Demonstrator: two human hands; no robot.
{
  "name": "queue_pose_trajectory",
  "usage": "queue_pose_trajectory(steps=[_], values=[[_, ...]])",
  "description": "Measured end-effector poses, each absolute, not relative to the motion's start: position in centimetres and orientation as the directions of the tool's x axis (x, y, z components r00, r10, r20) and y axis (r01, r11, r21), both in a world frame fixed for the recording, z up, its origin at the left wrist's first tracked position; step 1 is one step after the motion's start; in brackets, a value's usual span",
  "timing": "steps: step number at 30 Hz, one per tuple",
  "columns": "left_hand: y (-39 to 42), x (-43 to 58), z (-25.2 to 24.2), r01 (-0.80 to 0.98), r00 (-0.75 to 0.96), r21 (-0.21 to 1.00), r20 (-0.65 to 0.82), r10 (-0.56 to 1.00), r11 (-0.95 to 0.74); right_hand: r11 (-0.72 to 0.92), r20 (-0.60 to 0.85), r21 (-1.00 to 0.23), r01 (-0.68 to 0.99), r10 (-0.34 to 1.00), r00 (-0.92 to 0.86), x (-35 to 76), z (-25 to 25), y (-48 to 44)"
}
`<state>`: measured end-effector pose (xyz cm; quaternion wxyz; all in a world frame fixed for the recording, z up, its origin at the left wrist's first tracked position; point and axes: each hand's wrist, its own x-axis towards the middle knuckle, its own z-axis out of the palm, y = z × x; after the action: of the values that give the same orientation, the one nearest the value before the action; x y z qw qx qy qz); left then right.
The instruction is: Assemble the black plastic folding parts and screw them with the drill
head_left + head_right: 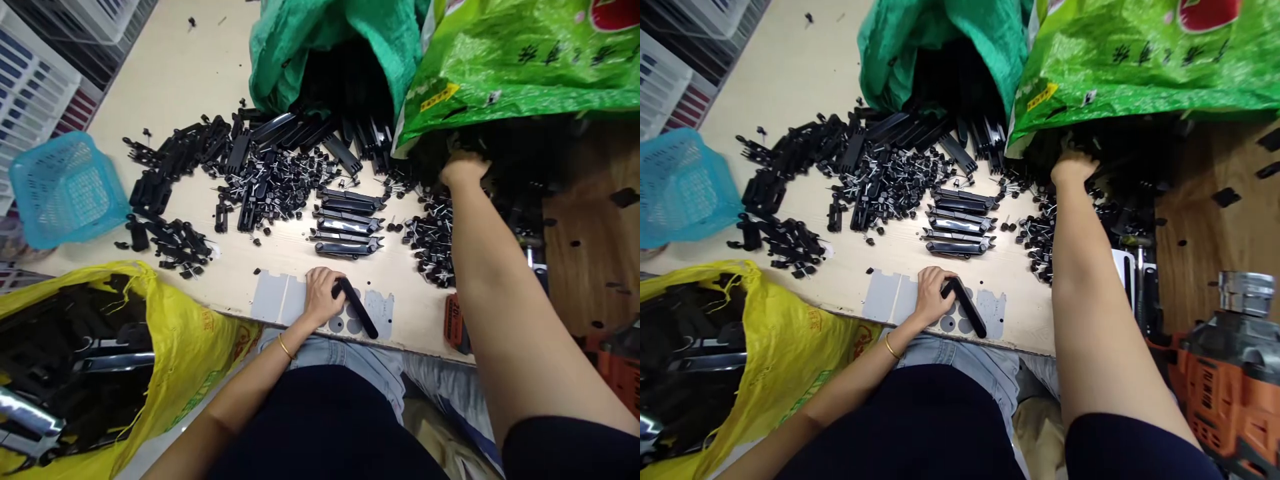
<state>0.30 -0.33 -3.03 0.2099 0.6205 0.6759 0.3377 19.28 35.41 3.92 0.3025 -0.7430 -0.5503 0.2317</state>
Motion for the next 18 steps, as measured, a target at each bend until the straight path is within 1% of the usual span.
queue_pose_trajectory(steps=[1,3,4,6,7,8,9,10,11,12,13,14,15,17,18], values=[[-0.3,0.3,-3.0,0.696,-0.144,0.718,0.135,0.980,0.003,-0.239,0.000,-0.699,0.674,0.942,0.335,19.7,4.4,35.2],[-0.2,0.3,-3.0,0.697,-0.149,0.717,0.132,0.980,0.009,-0.306,0.039,-0.649,0.696,0.901,0.433,20.8,5.4,34.1],[-0.2,0.3,-3.1,0.698,-0.149,0.716,0.129,0.980,0.012,-0.313,0.040,-0.674,0.669,0.889,0.456,21.4,5.8,33.2],[-0.1,0.4,-3.1,0.700,-0.153,0.714,0.126,0.980,0.018,-0.304,-0.008,-0.786,0.539,0.876,0.482,22.5,6.2,30.3],[-0.1,0.4,-3.2,0.703,-0.158,0.711,0.124,0.980,0.024,-0.275,-0.050,-0.862,0.426,0.882,0.469,22.8,6.2,28.4],[-0.2,0.3,-3.2,0.707,-0.165,0.707,0.120,0.979,0.033,-0.257,-0.112,-0.929,0.268,0.882,0.457,23.0,6.1,26.3],[-0.3,0.3,-3.1,0.713,-0.175,0.700,0.113,0.978,0.047,-0.244,-0.194,-0.967,0.074,0.891,0.410,23.1,6.0,24.1],[-0.5,0.1,-3.0,0.723,-0.194,0.687,0.105,0.975,0.070,-0.263,-0.288,-0.958,-0.118,0.894,0.343,23.1,5.7,21.8],[-0.8,0.0,-2.9,0.739,-0.214,0.668,0.102,0.972,0.092,-0.294,-0.368,-0.915,-0.276,0.890,0.270,23.0,5.3,19.5],[-1.1,-0.2,-2.6,0.762,-0.217,0.639,0.105,0.971,0.101,-0.330,-0.430,-0.860,-0.389,0.880,0.202,22.8,4.9,17.3],[-1.3,-0.4,-2.2,0.795,-0.182,0.601,0.115,0.977,0.077,-0.364,-0.468,-0.807,-0.464,0.875,0.127,22.6,4.5,15.3],[-1.5,-0.6,-1.8,0.831,-0.096,0.556,0.128,0.987,0.009,-0.384,-0.479,-0.771,-0.509,0.875,0.065,22.2,4.0,13.4],[-1.5,-0.7,-1.4,0.856,0.037,0.507,0.137,0.990,-0.102,-0.402,-0.484,-0.754,-0.519,0.874,0.026,21.8,3.5,11.8],[-1.1,-0.8,-0.4,0.830,0.343,0.424,0.123,0.931,-0.362,-0.458,-0.498,-0.761,-0.459,0.866,-0.040,20.9,2.7,9.2],[-0.7,-0.9,0.1,0.797,0.452,0.400,0.102,0.886,-0.452,-0.487,-0.507,-0.776,-0.401,0.860,-0.065,20.4,2.5,8.1]])
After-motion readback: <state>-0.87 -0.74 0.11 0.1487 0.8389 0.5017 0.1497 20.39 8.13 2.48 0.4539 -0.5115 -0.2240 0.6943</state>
